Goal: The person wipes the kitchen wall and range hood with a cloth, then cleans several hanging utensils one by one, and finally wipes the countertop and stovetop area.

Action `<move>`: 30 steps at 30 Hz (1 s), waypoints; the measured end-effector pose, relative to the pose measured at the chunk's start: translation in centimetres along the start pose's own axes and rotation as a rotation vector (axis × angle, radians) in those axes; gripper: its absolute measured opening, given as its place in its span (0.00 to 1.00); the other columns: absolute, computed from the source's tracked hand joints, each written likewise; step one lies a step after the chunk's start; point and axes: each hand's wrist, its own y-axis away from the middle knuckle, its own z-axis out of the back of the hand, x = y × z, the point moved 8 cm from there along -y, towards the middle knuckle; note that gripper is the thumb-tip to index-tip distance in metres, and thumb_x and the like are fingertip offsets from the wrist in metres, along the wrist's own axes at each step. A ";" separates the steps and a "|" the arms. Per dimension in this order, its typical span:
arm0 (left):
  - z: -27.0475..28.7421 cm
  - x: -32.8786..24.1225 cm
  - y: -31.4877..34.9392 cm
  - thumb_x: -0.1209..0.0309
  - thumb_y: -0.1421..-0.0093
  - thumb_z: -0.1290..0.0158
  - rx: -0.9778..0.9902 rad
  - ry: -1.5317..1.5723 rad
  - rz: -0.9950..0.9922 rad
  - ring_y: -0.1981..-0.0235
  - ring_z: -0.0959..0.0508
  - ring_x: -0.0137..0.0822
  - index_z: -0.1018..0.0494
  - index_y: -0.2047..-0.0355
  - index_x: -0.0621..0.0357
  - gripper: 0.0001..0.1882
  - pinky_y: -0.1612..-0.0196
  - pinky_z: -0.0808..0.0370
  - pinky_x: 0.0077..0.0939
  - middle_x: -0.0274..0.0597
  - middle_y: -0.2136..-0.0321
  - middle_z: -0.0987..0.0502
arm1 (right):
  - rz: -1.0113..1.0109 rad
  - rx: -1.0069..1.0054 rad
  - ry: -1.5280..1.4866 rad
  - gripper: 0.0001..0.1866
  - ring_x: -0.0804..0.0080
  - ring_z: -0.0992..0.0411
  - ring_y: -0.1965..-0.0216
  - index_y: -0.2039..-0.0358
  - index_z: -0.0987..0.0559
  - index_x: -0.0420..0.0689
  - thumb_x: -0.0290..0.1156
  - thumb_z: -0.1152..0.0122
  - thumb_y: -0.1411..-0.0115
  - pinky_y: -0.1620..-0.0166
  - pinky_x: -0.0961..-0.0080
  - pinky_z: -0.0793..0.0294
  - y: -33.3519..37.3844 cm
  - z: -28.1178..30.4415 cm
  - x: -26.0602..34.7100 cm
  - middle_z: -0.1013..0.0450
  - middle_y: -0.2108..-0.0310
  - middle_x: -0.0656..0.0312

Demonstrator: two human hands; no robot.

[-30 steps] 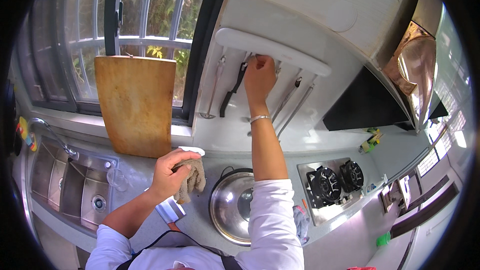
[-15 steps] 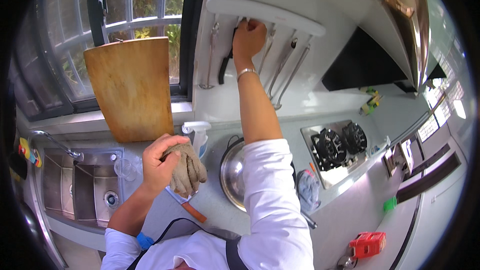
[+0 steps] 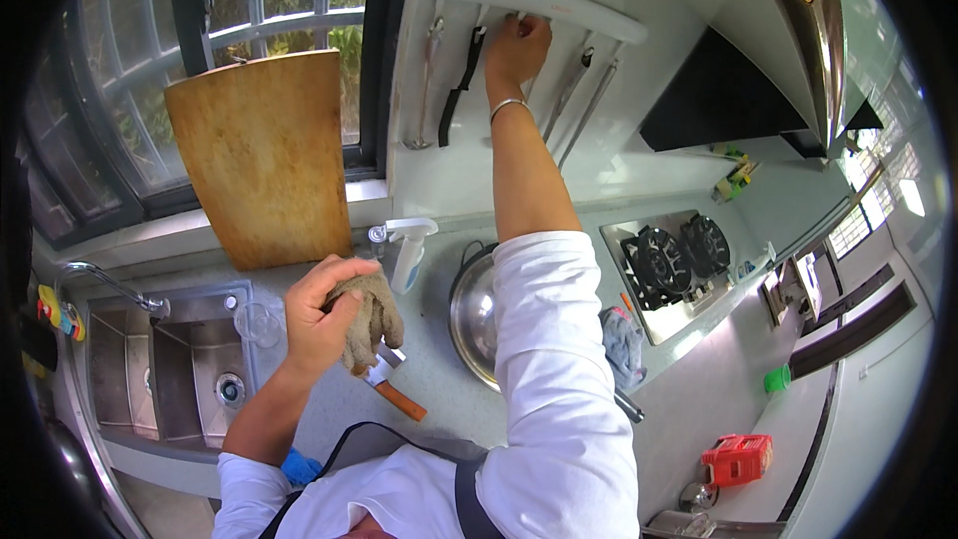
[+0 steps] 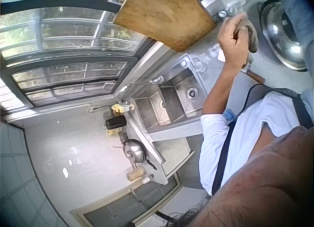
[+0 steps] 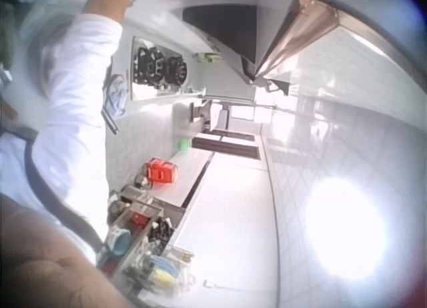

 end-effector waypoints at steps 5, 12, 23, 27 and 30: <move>-0.1 0.4 -0.1 0.85 0.51 0.55 0.006 -0.018 0.036 0.70 0.29 0.25 0.26 0.64 0.66 0.14 0.66 0.34 0.15 0.37 0.73 0.29 | 0.189 0.004 0.030 0.06 0.60 0.30 0.70 0.71 0.28 0.42 0.29 0.44 0.49 0.64 0.66 0.32 0.1 0.6 0.9 0.30 0.71 0.58; -1.6 0.7 -1.0 0.86 0.52 0.55 0.024 -0.010 0.063 0.70 0.29 0.24 0.26 0.64 0.66 0.15 0.65 0.34 0.14 0.36 0.72 0.30 | 0.163 -0.010 0.021 0.07 0.59 0.30 0.72 0.70 0.29 0.41 0.30 0.44 0.48 0.66 0.66 0.31 1.1 -0.2 1.3 0.29 0.73 0.57; -3.6 0.6 -2.1 0.86 0.51 0.55 0.046 -0.046 0.082 0.67 0.28 0.24 0.27 0.62 0.67 0.15 0.62 0.33 0.14 0.36 0.69 0.28 | 0.193 -0.027 0.078 0.10 0.61 0.30 0.72 0.69 0.28 0.40 0.30 0.42 0.50 0.65 0.70 0.31 0.8 2.0 1.7 0.31 0.74 0.58; -4.0 -1.2 -4.7 0.85 0.50 0.54 0.070 -0.047 0.095 0.62 0.28 0.24 0.27 0.61 0.66 0.15 0.57 0.32 0.15 0.36 0.65 0.27 | -0.068 0.583 -0.392 0.14 0.68 0.29 0.66 0.61 0.27 0.40 0.35 0.45 0.45 0.60 0.71 0.31 3.9 4.1 2.6 0.28 0.69 0.60; -5.5 -3.4 -8.4 0.84 0.50 0.52 0.145 -0.093 0.020 0.62 0.28 0.24 0.27 0.60 0.65 0.16 0.57 0.32 0.16 0.35 0.64 0.27 | -0.288 1.442 -0.932 0.25 0.71 0.31 0.52 0.47 0.33 0.40 0.42 0.48 0.39 0.48 0.71 0.34 12.4 7.5 6.5 0.30 0.52 0.58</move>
